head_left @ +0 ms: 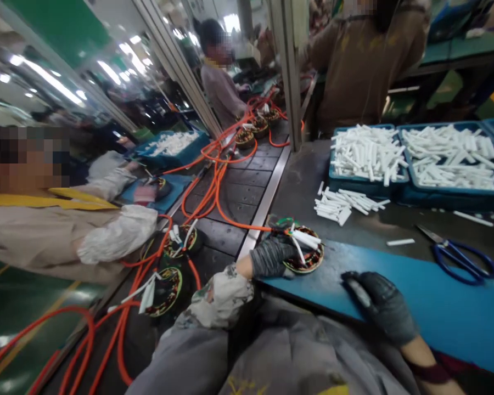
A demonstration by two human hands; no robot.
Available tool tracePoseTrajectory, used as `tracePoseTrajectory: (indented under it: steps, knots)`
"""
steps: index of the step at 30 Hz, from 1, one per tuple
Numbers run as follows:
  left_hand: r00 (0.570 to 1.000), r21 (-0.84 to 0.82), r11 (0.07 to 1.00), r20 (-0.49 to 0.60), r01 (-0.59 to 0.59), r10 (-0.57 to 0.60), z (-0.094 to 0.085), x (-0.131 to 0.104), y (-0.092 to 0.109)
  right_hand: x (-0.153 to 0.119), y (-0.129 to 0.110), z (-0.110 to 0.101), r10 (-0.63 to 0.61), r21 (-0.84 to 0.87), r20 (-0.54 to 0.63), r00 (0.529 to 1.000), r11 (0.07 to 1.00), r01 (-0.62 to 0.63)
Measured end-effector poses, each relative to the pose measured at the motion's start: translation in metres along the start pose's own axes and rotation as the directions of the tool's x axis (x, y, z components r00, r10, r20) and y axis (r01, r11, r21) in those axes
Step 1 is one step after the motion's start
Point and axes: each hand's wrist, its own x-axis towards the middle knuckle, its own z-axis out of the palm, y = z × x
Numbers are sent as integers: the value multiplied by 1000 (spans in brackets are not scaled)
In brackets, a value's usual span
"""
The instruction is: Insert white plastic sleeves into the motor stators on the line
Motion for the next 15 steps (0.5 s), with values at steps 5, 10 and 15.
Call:
tracePoseTrajectory:
  steps: [5,10,15]
  knots:
    - [984,51,983,-23,175,-174,-7,-26,31,11,-6,-17,223,160,172,959,955,-251]
    - [965,-68,984,-199,162,-173,-52,-22,64,35,-13,-26,325,257,112,939,904,-343]
    - [990,114,989,90,99,-110,-55,50,79,68,-11,-20,34,392,217,976,912,-119]
